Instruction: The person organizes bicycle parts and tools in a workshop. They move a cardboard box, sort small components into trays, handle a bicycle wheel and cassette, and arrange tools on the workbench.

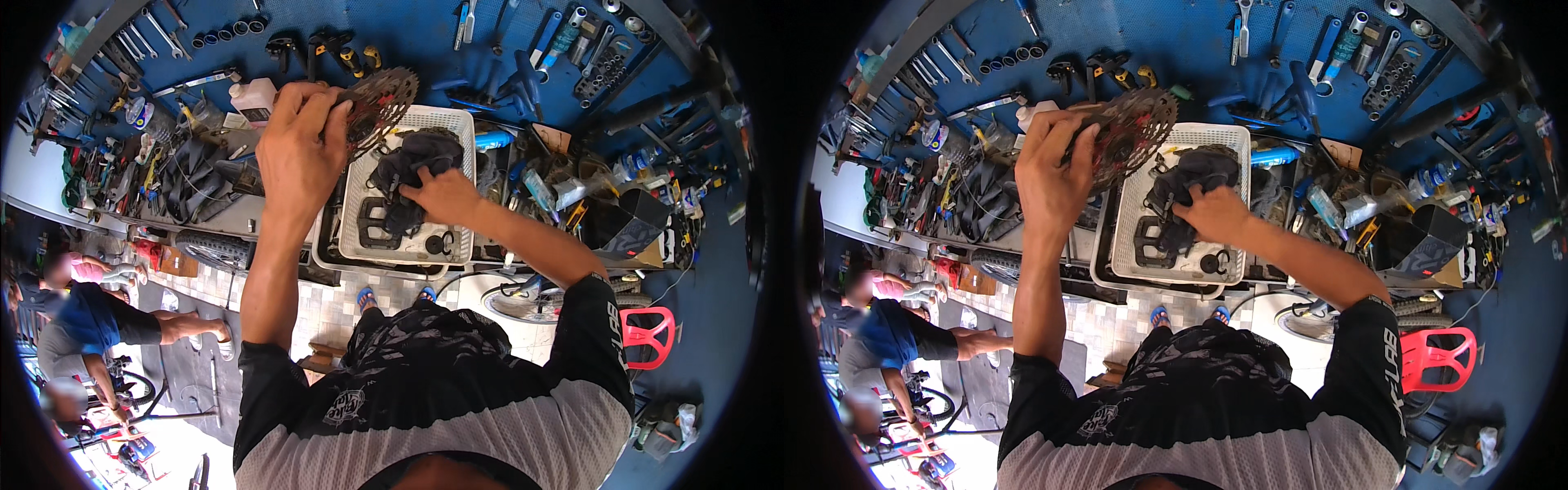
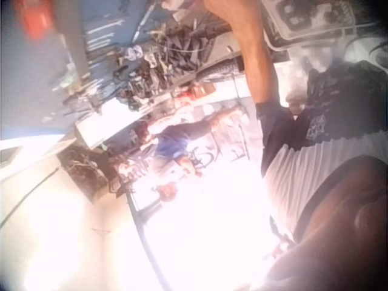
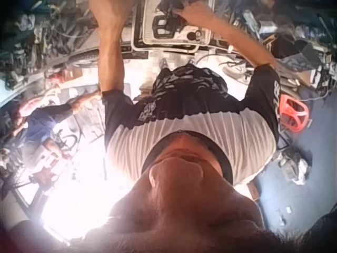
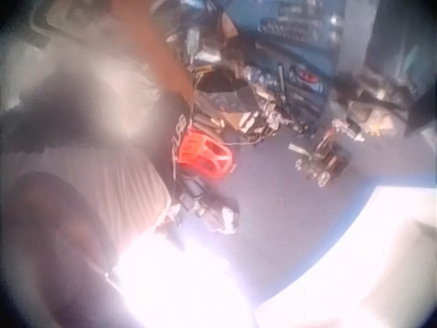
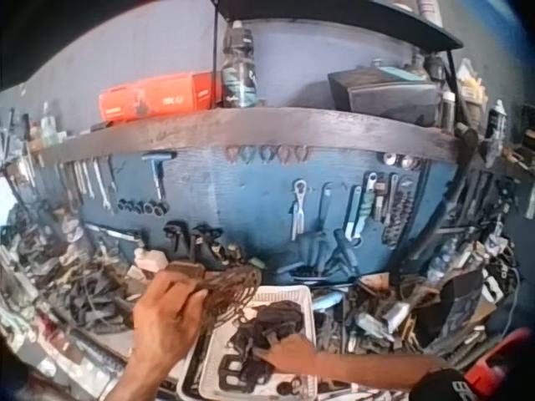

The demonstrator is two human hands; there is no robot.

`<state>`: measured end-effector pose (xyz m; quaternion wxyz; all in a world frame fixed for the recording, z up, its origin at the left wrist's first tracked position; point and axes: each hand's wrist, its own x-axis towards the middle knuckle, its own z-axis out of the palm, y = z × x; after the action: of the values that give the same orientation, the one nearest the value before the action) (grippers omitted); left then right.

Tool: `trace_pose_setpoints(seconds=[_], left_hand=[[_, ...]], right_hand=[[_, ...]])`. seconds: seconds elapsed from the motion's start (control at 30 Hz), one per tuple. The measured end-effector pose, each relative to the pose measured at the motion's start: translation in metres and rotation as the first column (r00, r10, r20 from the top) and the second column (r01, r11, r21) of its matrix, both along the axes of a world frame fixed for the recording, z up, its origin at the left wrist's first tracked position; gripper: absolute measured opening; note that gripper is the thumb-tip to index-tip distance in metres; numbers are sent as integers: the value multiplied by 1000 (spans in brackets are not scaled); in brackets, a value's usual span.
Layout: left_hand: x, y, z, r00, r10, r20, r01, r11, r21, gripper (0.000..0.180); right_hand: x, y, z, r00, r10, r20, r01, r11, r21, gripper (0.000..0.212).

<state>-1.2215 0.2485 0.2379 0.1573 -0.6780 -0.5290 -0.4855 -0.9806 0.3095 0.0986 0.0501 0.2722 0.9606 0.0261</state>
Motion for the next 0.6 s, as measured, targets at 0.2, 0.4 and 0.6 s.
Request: trace_pose_setpoints(seconds=[0.2,0.4,0.6], left_hand=[[-3,-9,9,1000,15,-16,-14,999,35,13],[-19,-16,33,994,101,-51,-94,987,132,14],[-24,-23,50,993,116,-35,-109,982,154,15]], right_hand=[[8,62,46,954,-213,-213,192,975,-114,51],[29,88,114,747,-434,-504,409,897,-167,57],[38,67,153,552,-516,-655,416,851,-321,54]])
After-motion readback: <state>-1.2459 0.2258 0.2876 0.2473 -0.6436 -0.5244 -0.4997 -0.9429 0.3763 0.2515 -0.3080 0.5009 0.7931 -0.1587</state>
